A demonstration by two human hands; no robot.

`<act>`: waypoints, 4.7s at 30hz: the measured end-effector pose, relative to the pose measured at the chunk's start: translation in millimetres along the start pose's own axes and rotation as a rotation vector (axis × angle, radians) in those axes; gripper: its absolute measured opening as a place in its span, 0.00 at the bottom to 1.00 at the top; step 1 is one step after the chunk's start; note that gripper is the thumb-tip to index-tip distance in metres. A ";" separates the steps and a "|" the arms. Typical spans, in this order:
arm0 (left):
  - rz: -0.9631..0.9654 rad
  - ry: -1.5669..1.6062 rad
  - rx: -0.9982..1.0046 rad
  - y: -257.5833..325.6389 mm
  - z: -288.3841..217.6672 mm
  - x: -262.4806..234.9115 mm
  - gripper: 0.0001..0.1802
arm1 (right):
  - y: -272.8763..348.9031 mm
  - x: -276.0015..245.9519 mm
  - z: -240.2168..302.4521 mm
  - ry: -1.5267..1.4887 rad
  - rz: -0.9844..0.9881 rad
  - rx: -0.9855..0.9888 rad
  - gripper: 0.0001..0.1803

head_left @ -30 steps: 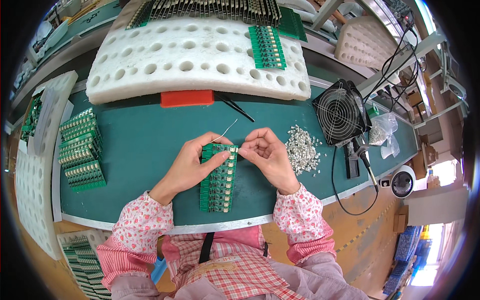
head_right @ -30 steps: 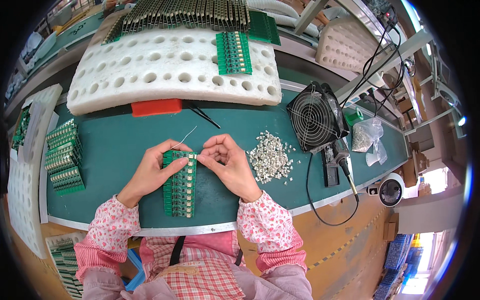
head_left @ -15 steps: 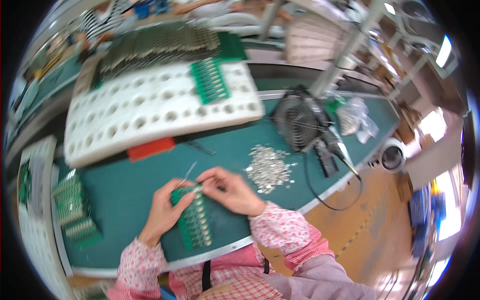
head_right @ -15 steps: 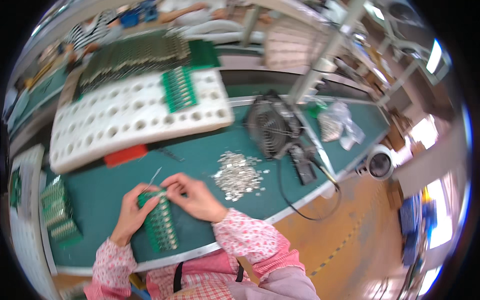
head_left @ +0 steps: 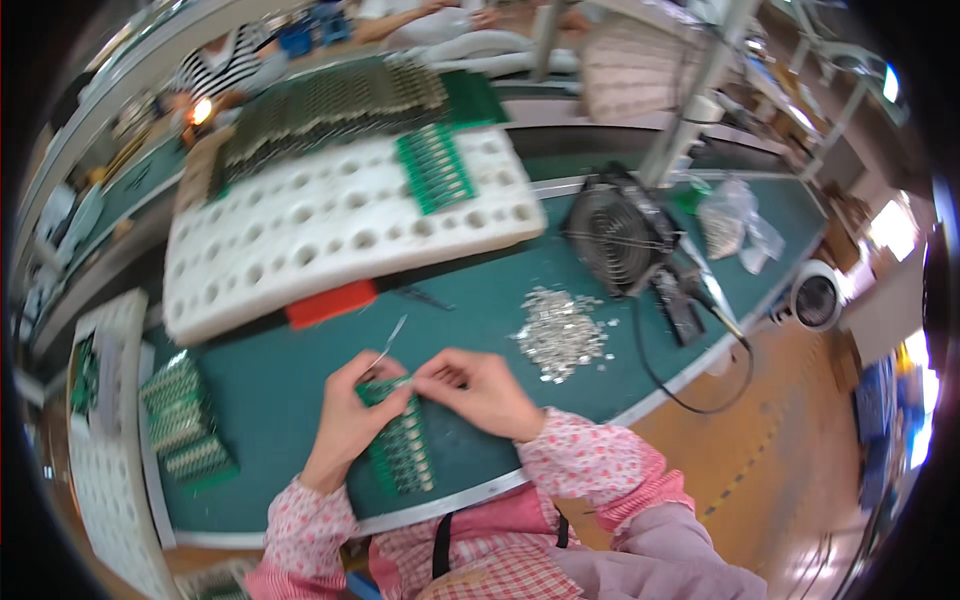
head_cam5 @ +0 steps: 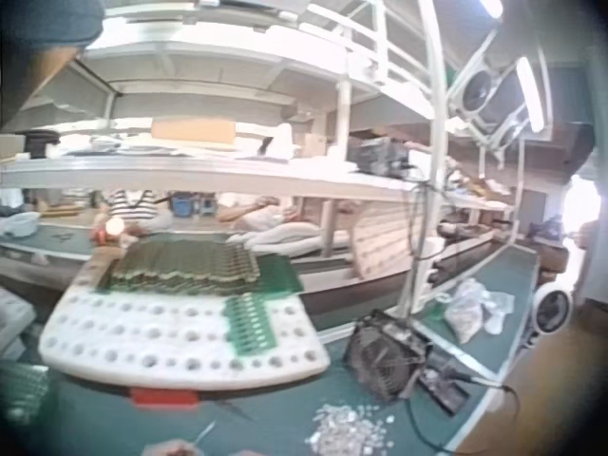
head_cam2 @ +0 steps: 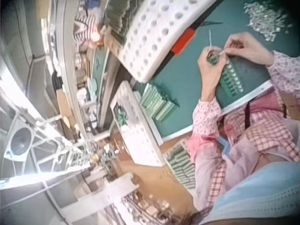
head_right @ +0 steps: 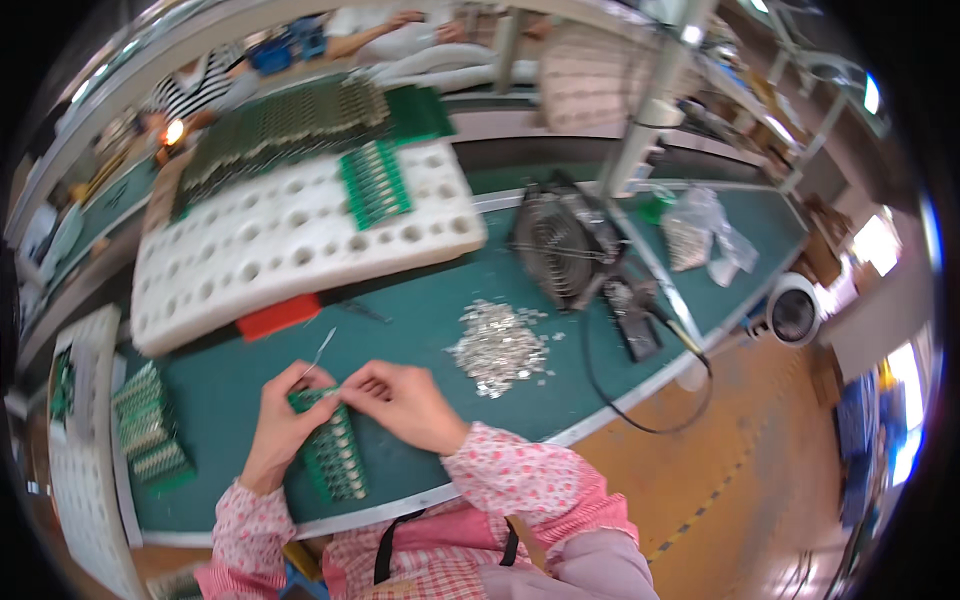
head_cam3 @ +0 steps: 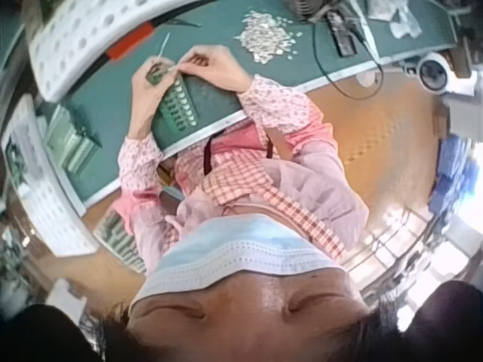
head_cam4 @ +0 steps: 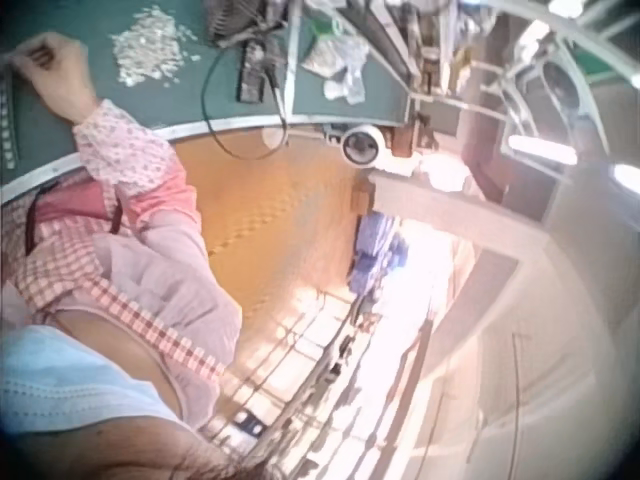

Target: The person solders electronic components onto a printed circuit board using a soldering iron and solder wire.

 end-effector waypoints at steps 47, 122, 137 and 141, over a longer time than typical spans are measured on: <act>0.180 0.625 -0.290 2.6 44.4 9.0 0.11 | 16.1 -66.1 36.9 1.382 -0.041 -0.507 0.05; 0.054 0.402 -0.105 3.4 35.4 10.5 0.11 | -6.0 6.7 -15.9 -0.238 0.063 0.152 0.08; 0.066 0.392 -0.247 4.3 38.8 19.2 0.14 | -4.9 -66.3 18.2 0.510 -0.207 -0.210 0.12; 0.108 0.501 -0.237 4.2 39.0 17.2 0.10 | -5.3 -116.0 32.6 1.206 -0.238 -0.296 0.11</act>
Point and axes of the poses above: each hand's wrist, its own y-axis away from the middle knuckle, its own x-axis out of the palm, z = x × y, the point moved 9 cm from there along -y, towards the middle knuckle, and after that the axes turned 13 degrees about -x, right-handed, at the moved point
